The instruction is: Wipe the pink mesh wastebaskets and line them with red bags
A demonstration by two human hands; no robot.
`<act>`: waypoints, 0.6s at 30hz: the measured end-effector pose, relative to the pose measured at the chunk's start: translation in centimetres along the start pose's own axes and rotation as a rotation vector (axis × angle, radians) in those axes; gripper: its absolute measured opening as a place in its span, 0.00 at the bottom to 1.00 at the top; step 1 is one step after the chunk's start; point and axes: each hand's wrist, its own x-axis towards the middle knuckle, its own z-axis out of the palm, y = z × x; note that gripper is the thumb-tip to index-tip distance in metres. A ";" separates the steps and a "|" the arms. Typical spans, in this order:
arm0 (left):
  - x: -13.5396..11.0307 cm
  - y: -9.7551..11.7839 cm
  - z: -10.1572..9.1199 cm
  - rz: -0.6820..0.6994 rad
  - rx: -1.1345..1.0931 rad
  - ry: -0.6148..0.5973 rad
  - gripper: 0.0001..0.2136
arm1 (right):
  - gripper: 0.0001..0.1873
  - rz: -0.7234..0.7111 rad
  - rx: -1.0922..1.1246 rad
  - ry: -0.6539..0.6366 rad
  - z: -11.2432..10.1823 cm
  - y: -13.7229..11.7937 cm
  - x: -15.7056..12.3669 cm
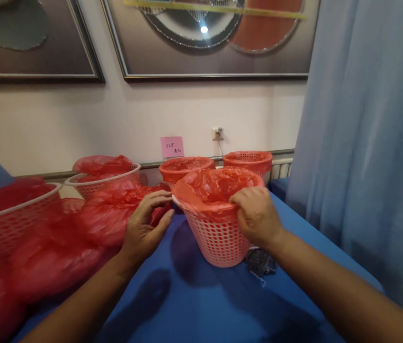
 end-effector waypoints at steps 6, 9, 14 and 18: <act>-0.6 -1.7 -0.5 0.017 0.052 -0.131 0.11 | 0.29 0.084 0.035 0.085 -2.0 0.5 -1.9; -0.1 -1.7 -0.1 0.064 0.065 -0.187 0.13 | 0.26 -0.001 0.138 0.035 -1.8 -2.4 -2.3; 1.6 -1.5 0.4 0.166 0.142 -0.278 0.11 | 0.23 0.010 0.084 0.128 -0.2 -3.9 -2.6; 1.8 -1.9 0.7 0.181 0.148 -0.253 0.04 | 0.17 -0.023 0.028 0.172 -0.1 -2.4 -2.7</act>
